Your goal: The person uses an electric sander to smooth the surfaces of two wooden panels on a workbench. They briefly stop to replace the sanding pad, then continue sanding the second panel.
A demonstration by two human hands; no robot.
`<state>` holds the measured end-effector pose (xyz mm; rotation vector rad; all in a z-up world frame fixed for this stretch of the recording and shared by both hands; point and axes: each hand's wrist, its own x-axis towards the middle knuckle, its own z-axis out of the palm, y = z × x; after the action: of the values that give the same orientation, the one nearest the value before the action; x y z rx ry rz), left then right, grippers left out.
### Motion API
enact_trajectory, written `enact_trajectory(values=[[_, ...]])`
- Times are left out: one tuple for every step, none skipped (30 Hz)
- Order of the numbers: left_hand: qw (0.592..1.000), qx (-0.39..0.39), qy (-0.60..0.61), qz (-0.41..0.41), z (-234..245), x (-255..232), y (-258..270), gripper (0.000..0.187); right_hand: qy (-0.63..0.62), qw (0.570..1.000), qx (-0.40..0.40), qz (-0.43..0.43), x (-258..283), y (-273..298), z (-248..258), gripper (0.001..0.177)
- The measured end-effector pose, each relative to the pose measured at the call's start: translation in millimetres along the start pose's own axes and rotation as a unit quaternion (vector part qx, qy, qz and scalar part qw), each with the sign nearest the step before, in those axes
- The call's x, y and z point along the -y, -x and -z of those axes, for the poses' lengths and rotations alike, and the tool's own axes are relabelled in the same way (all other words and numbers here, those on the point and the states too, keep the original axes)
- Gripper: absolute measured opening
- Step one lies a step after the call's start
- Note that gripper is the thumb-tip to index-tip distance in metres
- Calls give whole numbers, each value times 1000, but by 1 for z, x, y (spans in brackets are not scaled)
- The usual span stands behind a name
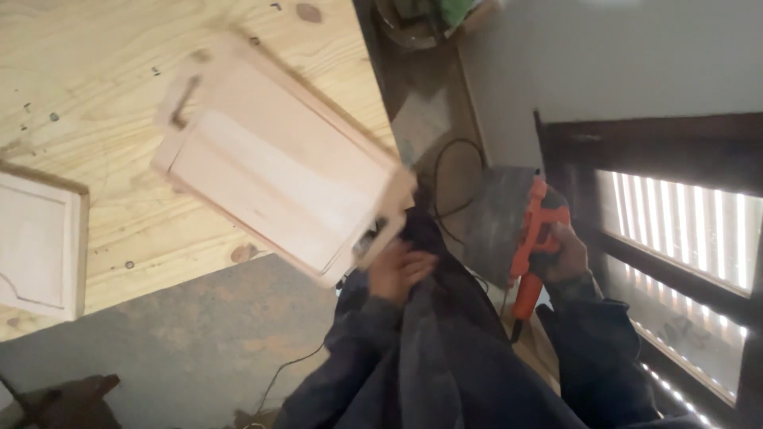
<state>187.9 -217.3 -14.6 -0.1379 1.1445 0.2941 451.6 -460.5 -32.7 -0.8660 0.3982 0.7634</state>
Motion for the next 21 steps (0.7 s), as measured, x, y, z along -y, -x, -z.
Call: enact_trajectory(values=[[915,82,-381,-101,-27,1,6,53,1,1000,-3,19,4,-6,14,44],[676,158,-696,-182,-55,2,11,38,3,999,-6,38,7,-11,28,47],[677,155,-696,-182,-65,-13,19,38,3,999,-6,35,8,-20,38,47],[450,231,-785,-357,-75,-27,27,51,5,1000,-23,14,9,-29,48,47],[179,279,-803,-495,-82,-44,38,63,6,999,-39,-14,5,-38,58,47],[180,271,-808,-491,-70,-68,43,63,4,999,-37,-24,-3,-52,67,47],[119,246,-807,-524,-63,-97,44,86,-24,1000,-5,-15,-14,-65,76,51],[57,221,-800,-554,-59,-126,43,111,-52,998,26,-5,-25,-79,86,56],[50,231,-804,-546,-59,-139,31,111,-63,998,16,-1,-35,-83,85,56],[-14,167,-779,-604,-58,-154,19,83,-86,995,42,-7,-47,-87,84,60],[-70,87,-745,-657,-50,-165,12,59,-99,992,77,-25,-54,-98,78,64],[-71,84,-751,-652,-61,-170,14,59,-101,992,75,-33,-69,-107,67,64],[-67,138,-775,-612,-74,-175,12,81,-119,983,129,-52,-81,-117,56,70],[-63,192,-796,-570,-88,-180,10,107,-138,971,182,-70,-94,-128,44,77],[-65,195,-797,-568,-97,-177,1,107,-141,971,180,-68,-84,-124,12,77],[-63,184,-793,-577,-107,-173,-9,97,-141,966,205,-69,-74,-120,-21,77],[-64,179,-789,-584,-117,-172,-18,91,-144,961,226,-64,-67,-112,-52,77],[-68,189,-789,-580,-131,-172,-24,91,-150,962,219,-58,-89,-128,-28,77],[-33,193,-798,-570,-141,-167,-27,98,-138,972,184,-38,-107,-147,-4,73],[2,197,-805,-560,-150,-162,-30,104,-126,981,150,-19,-126,-165,20,70],[6,185,-808,-559,-151,-166,-30,104,-123,980,155,-30,-107,-169,4,70]])
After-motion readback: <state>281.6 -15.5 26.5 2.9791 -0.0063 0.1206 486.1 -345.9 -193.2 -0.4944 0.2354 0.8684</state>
